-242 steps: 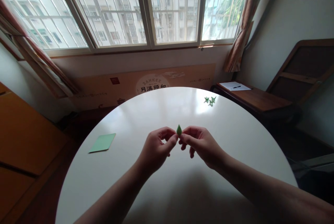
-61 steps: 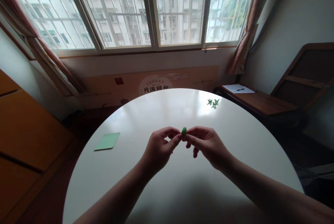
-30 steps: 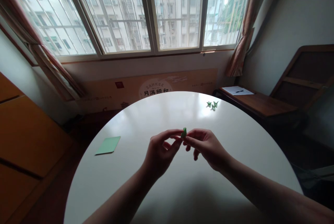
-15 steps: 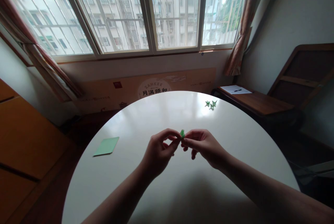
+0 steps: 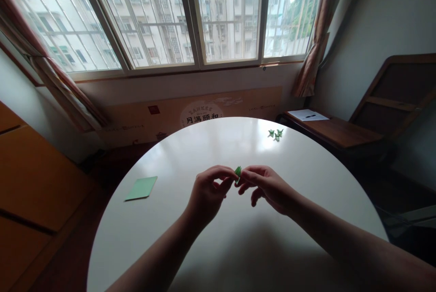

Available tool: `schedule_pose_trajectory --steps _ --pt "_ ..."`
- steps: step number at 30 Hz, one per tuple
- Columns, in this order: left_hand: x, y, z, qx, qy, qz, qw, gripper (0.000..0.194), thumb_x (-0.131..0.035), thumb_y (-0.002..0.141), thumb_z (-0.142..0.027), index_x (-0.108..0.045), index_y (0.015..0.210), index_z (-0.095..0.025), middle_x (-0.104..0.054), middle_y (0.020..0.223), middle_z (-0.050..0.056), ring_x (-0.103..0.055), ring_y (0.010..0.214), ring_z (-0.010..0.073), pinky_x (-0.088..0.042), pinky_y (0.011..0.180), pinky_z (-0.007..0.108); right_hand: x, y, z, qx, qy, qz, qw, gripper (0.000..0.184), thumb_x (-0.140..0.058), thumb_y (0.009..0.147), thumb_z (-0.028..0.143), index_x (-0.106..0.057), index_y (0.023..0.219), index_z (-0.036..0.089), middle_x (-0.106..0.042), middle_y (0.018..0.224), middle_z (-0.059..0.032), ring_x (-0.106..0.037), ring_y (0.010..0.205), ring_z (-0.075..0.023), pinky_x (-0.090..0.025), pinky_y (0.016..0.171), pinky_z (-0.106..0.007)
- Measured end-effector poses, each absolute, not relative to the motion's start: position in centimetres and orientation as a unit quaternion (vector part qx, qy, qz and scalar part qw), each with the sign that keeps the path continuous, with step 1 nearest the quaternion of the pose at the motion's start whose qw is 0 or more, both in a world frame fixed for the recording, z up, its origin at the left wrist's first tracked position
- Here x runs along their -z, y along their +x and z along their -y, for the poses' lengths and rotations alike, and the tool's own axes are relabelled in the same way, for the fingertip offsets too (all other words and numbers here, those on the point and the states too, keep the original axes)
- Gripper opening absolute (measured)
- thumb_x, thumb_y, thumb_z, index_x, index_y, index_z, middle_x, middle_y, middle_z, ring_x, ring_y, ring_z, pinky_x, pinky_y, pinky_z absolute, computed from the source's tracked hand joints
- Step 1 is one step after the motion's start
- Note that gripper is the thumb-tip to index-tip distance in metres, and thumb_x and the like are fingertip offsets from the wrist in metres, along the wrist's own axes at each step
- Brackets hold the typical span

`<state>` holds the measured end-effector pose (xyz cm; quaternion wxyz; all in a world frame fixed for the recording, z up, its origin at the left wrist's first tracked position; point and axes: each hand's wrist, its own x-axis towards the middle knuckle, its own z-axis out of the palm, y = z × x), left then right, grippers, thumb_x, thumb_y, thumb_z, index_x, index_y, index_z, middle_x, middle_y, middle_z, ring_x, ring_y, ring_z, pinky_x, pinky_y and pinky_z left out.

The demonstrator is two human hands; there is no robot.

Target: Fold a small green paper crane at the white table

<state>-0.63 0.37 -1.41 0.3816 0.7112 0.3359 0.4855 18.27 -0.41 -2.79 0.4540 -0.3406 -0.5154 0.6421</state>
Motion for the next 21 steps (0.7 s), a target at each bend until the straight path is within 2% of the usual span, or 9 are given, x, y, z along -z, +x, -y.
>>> schedule_pose_trajectory --steps 6,12,15,21 --pt "1.30 -0.50 -0.36 -0.482 0.717 -0.364 0.348 0.009 -0.071 0.083 -0.025 -0.075 0.080 -0.017 -0.073 0.080 0.006 -0.066 0.069 0.0170 -0.047 0.048 0.020 2.89 18.21 0.30 -0.646 -0.367 0.505 0.439 0.034 -0.081 0.075 0.046 -0.073 0.087 0.016 -0.071 0.089 -0.0089 -0.068 0.077 -0.0206 -0.047 0.042 -0.019" --pt "1.01 -0.23 -0.31 -0.485 0.673 -0.392 0.398 0.017 -0.076 0.076 -0.027 -0.072 0.087 -0.015 -0.072 0.080 0.007 -0.066 0.074 0.0203 -0.051 0.047 0.021 2.86 18.36 0.30 -0.652 -0.367 0.497 0.439 0.031 -0.084 0.071 0.041 -0.076 0.085 0.015 -0.072 0.082 -0.0083 -0.067 0.073 -0.0190 -0.046 0.041 -0.017" --pt "0.82 -0.43 -0.49 -0.454 0.667 -0.398 0.435 0.020 -0.073 0.077 -0.029 -0.073 0.090 -0.014 -0.071 0.080 0.007 -0.063 0.070 0.0186 -0.050 0.045 0.021 2.77 18.38 0.29 -0.643 -0.374 0.499 0.445 0.033 -0.083 0.071 0.043 -0.076 0.086 0.015 -0.073 0.084 -0.0092 -0.067 0.071 -0.0187 -0.046 0.042 -0.018" --pt "0.44 -0.94 -0.85 -0.378 0.680 -0.413 0.473 0.035 -0.070 0.083 -0.045 -0.076 0.092 -0.012 -0.065 0.070 0.006 -0.057 0.063 0.0155 -0.048 0.042 0.019 2.67 18.42 0.41 -0.606 -0.395 0.520 0.454 0.033 -0.082 0.073 0.046 -0.077 0.085 0.016 -0.074 0.085 -0.0090 -0.067 0.069 -0.0180 -0.045 0.042 -0.019"
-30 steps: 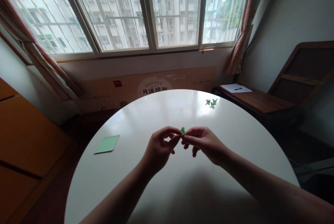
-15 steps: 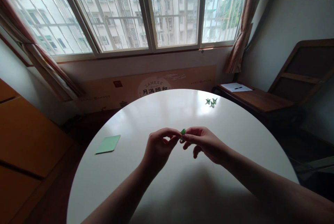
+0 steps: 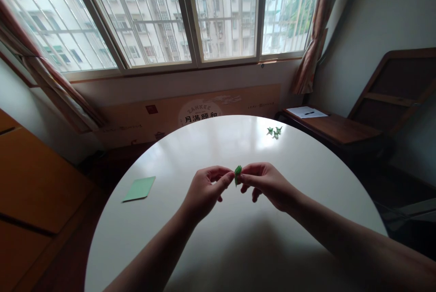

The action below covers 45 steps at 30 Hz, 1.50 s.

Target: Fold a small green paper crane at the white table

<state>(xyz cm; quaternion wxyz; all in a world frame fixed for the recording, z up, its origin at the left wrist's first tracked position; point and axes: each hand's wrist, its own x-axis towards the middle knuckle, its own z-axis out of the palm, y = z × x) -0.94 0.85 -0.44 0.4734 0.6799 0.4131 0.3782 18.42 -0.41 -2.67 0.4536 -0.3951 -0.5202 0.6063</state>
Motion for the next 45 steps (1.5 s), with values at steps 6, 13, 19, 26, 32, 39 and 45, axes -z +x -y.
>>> schedule_pose_trajectory --steps 6,13,19,26,32,39,45 --pt "0.59 -1.01 -1.13 -0.347 0.681 -0.431 0.480 0.029 -0.073 0.080 -0.040 -0.078 0.087 -0.013 -0.062 0.065 0.003 -0.053 0.054 0.0117 -0.045 0.039 0.018 2.75 18.39 0.47 -0.577 -0.402 0.547 0.454 0.034 -0.080 0.075 0.046 -0.077 0.088 0.015 -0.074 0.085 -0.0102 -0.066 0.068 -0.0177 -0.047 0.042 -0.019" --pt "0.37 -0.81 -0.97 -0.357 0.665 -0.432 0.494 0.030 -0.073 0.078 -0.042 -0.077 0.081 -0.012 -0.062 0.065 0.003 -0.052 0.055 0.0120 -0.044 0.041 0.018 2.57 18.37 0.49 -0.605 -0.392 0.531 0.446 0.029 -0.080 0.075 0.042 -0.077 0.086 0.015 -0.073 0.083 -0.0100 -0.066 0.069 -0.0182 -0.046 0.042 -0.018" --pt "0.43 -0.52 -0.59 -0.357 0.647 -0.430 0.519 0.028 -0.073 0.075 -0.040 -0.075 0.078 -0.012 -0.061 0.065 0.003 -0.051 0.056 0.0118 -0.042 0.042 0.018 2.91 18.06 0.49 -0.595 -0.392 0.535 0.454 0.026 -0.079 0.075 0.040 -0.073 0.079 0.014 -0.070 0.075 -0.0067 -0.064 0.065 -0.0170 -0.045 0.041 -0.019" --pt "0.84 -0.27 -0.58 -0.379 0.641 -0.431 0.510 0.025 -0.073 0.076 -0.037 -0.075 0.079 -0.012 -0.060 0.062 0.001 -0.045 0.052 0.0095 -0.038 0.041 0.017 3.24 17.96 0.55 -0.582 -0.389 0.535 0.473 0.027 -0.080 0.076 0.040 -0.073 0.080 0.014 -0.070 0.075 -0.0062 -0.064 0.065 -0.0163 -0.045 0.040 -0.018" --pt "0.68 -0.37 -0.83 -0.400 0.594 -0.440 0.542 0.031 -0.079 0.071 -0.042 -0.073 0.077 -0.011 -0.063 0.066 0.004 -0.049 0.058 0.0117 -0.040 0.041 0.017 2.91 18.09 0.44 -0.610 -0.348 0.524 0.482 0.030 -0.075 0.082 0.045 -0.077 0.088 0.015 -0.072 0.087 -0.0094 -0.064 0.074 -0.0181 -0.047 0.041 -0.018" --pt "1.13 -0.22 -0.90 -0.436 0.618 -0.419 0.503 0.030 -0.079 0.074 -0.040 -0.067 0.076 -0.012 -0.060 0.062 0.000 -0.049 0.053 0.0103 -0.044 0.041 0.017 3.38 17.99 0.19 -0.603 -0.347 0.517 0.499 0.028 -0.081 0.077 0.041 -0.075 0.085 0.015 -0.067 0.076 -0.0054 -0.064 0.072 -0.0184 -0.049 0.041 -0.019" --pt "1.06 -0.30 -0.70 -0.413 0.654 -0.393 0.498 0.024 -0.070 0.082 -0.034 -0.073 0.089 -0.011 -0.062 0.067 0.003 -0.052 0.059 0.0127 -0.047 0.042 0.019 3.49 17.89 0.28 -0.592 -0.356 0.514 0.508 0.031 -0.084 0.073 0.042 -0.068 0.079 0.016 -0.065 0.070 -0.0035 -0.063 0.070 -0.0179 -0.050 0.042 -0.019"
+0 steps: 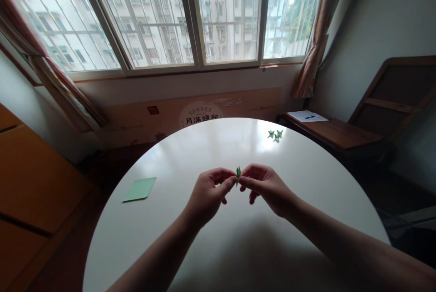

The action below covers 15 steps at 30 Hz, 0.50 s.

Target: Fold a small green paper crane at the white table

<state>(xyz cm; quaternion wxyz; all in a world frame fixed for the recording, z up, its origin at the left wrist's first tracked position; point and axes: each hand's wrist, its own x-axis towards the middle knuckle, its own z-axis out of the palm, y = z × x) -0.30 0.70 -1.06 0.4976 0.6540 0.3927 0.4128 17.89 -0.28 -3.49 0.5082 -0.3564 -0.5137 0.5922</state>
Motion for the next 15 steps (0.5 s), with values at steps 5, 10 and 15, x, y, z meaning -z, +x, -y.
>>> schedule_pose_trajectory --steps 5,10,15 --pt "0.80 -0.23 -0.56 -0.404 0.638 -0.374 0.538 0.025 -0.069 0.081 -0.032 -0.076 0.093 -0.011 -0.063 0.069 0.004 -0.052 0.063 0.0135 -0.046 0.043 0.018 3.60 17.78 0.36 -0.578 -0.372 0.505 0.522 0.033 -0.086 0.070 0.040 -0.063 0.079 0.017 -0.064 0.069 -0.0016 -0.060 0.063 -0.0159 -0.045 0.038 -0.017" --pt "0.85 -0.19 -0.70 -0.399 0.621 -0.392 0.549 0.027 -0.075 0.079 -0.037 -0.077 0.087 -0.011 -0.063 0.066 0.004 -0.050 0.058 0.0116 -0.042 0.041 0.016 3.40 17.68 0.39 -0.581 -0.387 0.507 0.506 0.033 -0.084 0.073 0.043 -0.071 0.085 0.015 -0.066 0.074 -0.0049 -0.060 0.065 -0.0155 -0.046 0.039 -0.018" --pt "0.90 -0.31 -0.75 -0.419 0.598 -0.417 0.542 0.028 -0.079 0.072 -0.036 -0.076 0.083 -0.011 -0.059 0.061 0.002 -0.048 0.056 0.0117 -0.041 0.039 0.017 3.23 17.87 0.37 -0.582 -0.383 0.512 0.504 0.030 -0.083 0.073 0.041 -0.074 0.085 0.014 -0.067 0.074 -0.0059 -0.060 0.066 -0.0164 -0.046 0.039 -0.018"
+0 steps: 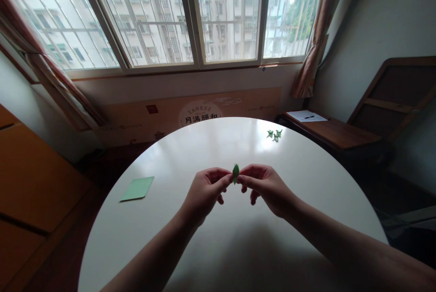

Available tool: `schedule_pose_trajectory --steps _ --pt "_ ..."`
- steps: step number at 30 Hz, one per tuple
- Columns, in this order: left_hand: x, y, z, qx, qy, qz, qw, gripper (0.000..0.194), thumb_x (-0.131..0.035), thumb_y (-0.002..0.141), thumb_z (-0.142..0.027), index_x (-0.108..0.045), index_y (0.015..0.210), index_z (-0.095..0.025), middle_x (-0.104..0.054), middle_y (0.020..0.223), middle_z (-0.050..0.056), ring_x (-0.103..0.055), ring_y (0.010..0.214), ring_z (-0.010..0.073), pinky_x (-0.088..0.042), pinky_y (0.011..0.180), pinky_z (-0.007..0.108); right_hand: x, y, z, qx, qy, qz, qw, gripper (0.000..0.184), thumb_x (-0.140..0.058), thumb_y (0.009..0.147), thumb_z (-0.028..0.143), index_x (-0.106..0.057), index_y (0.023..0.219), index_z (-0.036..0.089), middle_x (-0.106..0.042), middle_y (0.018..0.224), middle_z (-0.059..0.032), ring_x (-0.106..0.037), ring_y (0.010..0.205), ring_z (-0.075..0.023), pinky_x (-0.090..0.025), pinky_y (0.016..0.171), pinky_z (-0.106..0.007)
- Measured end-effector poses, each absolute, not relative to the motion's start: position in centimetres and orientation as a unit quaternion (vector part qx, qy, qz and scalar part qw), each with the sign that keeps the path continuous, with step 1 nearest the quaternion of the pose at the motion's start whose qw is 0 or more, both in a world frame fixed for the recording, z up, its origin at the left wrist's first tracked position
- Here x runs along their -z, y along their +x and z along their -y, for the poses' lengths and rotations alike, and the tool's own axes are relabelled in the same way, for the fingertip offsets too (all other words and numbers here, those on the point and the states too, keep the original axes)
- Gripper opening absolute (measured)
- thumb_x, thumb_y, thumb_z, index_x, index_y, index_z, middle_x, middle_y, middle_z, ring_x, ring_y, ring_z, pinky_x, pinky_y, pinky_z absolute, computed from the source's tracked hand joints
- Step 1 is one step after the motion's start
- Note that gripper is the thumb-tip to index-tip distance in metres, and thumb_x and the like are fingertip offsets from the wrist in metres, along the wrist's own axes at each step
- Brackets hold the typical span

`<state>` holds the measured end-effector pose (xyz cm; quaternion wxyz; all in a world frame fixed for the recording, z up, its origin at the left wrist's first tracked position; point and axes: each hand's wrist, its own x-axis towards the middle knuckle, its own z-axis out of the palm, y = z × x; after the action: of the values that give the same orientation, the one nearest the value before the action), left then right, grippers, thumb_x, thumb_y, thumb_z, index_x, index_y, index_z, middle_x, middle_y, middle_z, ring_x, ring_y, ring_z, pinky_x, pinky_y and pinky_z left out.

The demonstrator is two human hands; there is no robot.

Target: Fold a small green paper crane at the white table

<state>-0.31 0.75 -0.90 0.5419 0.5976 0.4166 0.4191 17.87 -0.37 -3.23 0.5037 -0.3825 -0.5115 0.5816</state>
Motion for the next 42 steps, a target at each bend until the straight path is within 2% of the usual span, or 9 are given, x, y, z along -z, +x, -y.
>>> schedule_pose_trajectory --steps 9,12,15,18,23,31,36,42 --pt "1.6 0.4 -0.2 -0.435 0.642 -0.422 0.470 0.022 -0.070 0.080 -0.033 -0.071 0.075 -0.011 -0.060 0.059 0.001 -0.044 0.048 0.0081 -0.039 0.041 0.018 3.2 17.1 0.8 -0.581 -0.366 0.513 0.515 0.014 -0.075 0.075 0.028 -0.070 0.077 0.015 -0.062 0.070 -0.0028 -0.058 0.064 -0.0149 -0.045 0.039 -0.018" --pt "1.7 0.8 0.1 -0.446 0.646 -0.422 0.454 0.024 -0.068 0.082 -0.035 -0.070 0.078 -0.012 -0.064 0.066 0.003 -0.051 0.053 0.0107 -0.043 0.041 0.018 3.2 17.1 0.8 -0.583 -0.367 0.502 0.523 0.016 -0.075 0.075 0.029 -0.069 0.078 0.015 -0.062 0.071 -0.0030 -0.058 0.066 -0.0155 -0.045 0.039 -0.018" --pt "1.7 0.8 0.2 -0.470 0.652 -0.416 0.425 0.024 -0.071 0.082 -0.035 -0.070 0.091 -0.013 -0.071 0.080 0.007 -0.063 0.069 0.0178 -0.049 0.045 0.021 3.1 17.2 0.8 -0.588 -0.372 0.485 0.530 0.019 -0.077 0.074 0.032 -0.069 0.079 0.015 -0.062 0.072 -0.0030 -0.059 0.067 -0.0159 -0.045 0.038 -0.017" --pt "1.8 0.6 0.2 -0.504 0.660 -0.409 0.377 0.022 -0.072 0.082 -0.031 -0.071 0.099 -0.016 -0.074 0.091 0.008 -0.068 0.080 0.0216 -0.051 0.048 0.021 3.0 17.2 0.9 -0.592 -0.375 0.478 0.529 0.023 -0.079 0.074 0.035 -0.070 0.080 0.014 -0.063 0.071 -0.0033 -0.060 0.066 -0.0163 -0.044 0.037 -0.017" --pt "1.6 0.4 0.4 -0.513 0.684 -0.397 0.332 0.014 -0.073 0.082 -0.028 -0.078 0.093 -0.020 -0.076 0.084 0.006 -0.069 0.072 0.0198 -0.051 0.050 0.023 3.0 17.2 1.0 -0.599 -0.376 0.472 0.526 0.027 -0.079 0.075 0.040 -0.069 0.079 0.015 -0.063 0.069 -0.0035 -0.062 0.067 -0.0174 -0.044 0.037 -0.017" --pt "1.6 0.2 0.4 -0.507 0.683 -0.404 0.335 0.011 -0.071 0.082 -0.026 -0.078 0.088 -0.020 -0.076 0.086 0.006 -0.068 0.072 0.0204 -0.050 0.050 0.023 3.0 17.3 0.9 -0.597 -0.373 0.484 0.519 0.026 -0.080 0.074 0.038 -0.071 0.080 0.015 -0.066 0.074 -0.0052 -0.064 0.070 -0.0188 -0.045 0.039 -0.018" --pt "1.4 0.2 0.1 -0.467 0.675 -0.425 0.381 0.013 -0.067 0.082 -0.024 -0.074 0.090 -0.016 -0.072 0.083 0.006 -0.065 0.067 0.0182 -0.048 0.047 0.022 3.3 17.5 0.8 -0.537 -0.390 0.538 0.519 0.027 -0.079 0.075 0.039 -0.071 0.083 0.015 -0.067 0.072 -0.0057 -0.064 0.068 -0.0190 -0.048 0.040 -0.020" --pt "1.0 0.3 0.1 -0.475 0.699 -0.384 0.371 0.011 -0.070 0.084 -0.028 -0.071 0.087 -0.017 -0.071 0.090 0.007 -0.066 0.077 0.0193 -0.048 0.047 0.020 3.2 17.7 0.9 -0.486 -0.396 0.585 0.515 0.027 -0.079 0.077 0.039 -0.072 0.085 0.014 -0.070 0.077 -0.0086 -0.067 0.075 -0.0229 -0.050 0.041 -0.022"
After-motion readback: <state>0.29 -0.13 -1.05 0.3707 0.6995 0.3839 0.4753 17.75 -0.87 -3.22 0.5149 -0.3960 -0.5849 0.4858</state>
